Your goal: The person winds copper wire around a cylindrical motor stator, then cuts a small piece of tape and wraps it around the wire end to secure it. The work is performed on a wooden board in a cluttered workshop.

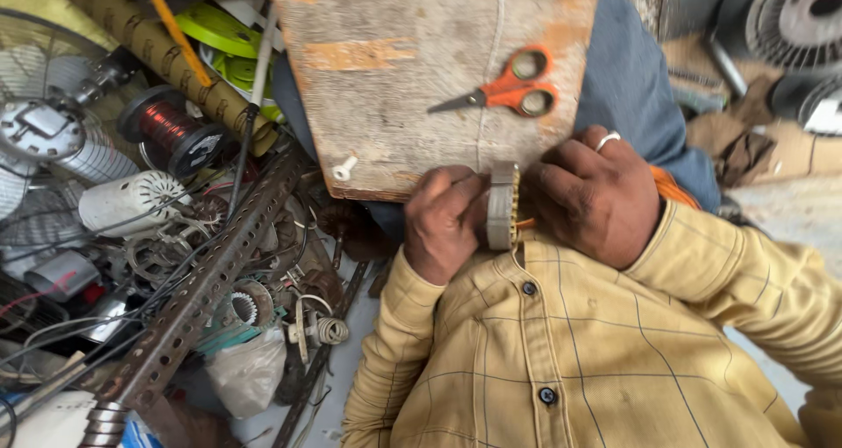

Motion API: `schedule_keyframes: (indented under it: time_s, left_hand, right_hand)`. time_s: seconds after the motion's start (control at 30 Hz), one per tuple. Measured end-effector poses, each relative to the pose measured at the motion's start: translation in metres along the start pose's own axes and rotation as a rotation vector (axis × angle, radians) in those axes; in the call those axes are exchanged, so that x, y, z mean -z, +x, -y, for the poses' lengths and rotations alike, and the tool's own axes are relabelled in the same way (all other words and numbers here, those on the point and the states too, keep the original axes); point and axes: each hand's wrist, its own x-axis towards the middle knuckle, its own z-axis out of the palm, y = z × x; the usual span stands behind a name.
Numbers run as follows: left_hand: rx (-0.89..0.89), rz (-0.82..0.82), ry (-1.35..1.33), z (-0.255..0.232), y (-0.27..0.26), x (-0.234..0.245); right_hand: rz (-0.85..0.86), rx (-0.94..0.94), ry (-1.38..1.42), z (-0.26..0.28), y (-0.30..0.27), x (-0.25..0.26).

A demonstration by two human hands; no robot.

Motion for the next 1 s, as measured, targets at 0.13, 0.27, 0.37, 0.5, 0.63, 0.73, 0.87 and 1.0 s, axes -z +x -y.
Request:
schedule_keyframes:
  time_s: [0.13,0.27,0.37,0.5,0.63,0.73,0.87,1.0]
  left_hand:
    - [-0.003,-0.025,0.024,0.001,-0.001,-0.001]
    - [-0.014,-0.011,-0.046,0.001,-0.001,0.006]
    - [-0.010,-0.050,-0.119,0.003,-0.001,0.006]
    - [0.009,-0.086,-0.097,0.009,-0.002,0.000]
    - [-0.068,-0.092,-0.015,0.004,-0.004,0.001]
    - [-0.086,-0.098,-0.026,0.003,-0.005,0.003]
    - [-0.049,-0.040,-0.003,-0.003,-0.003,0.010]
    - [-0.027,-0.033,-0.084,-0.013,0.002,0.023]
  right_hand:
    - [0.071,0.088,-0.066,0.003,0.009,0.004]
    - [0.095,0.003,-0.069,0.023,0.013,0.015]
    - [0.112,-0.071,0.000,0.033,0.014,0.029]
    - [0.115,-0.071,0.021,0.025,0.020,0.046]
    - [0.144,-0.078,0.026,0.012,0.035,0.056]
    - [0.165,-0.034,0.066,0.019,0.039,0.045]
    - [0.286,-0.069,0.191,0.025,0.041,0.034]
    - [0.347,-0.153,0.210,0.022,0.041,0.047]
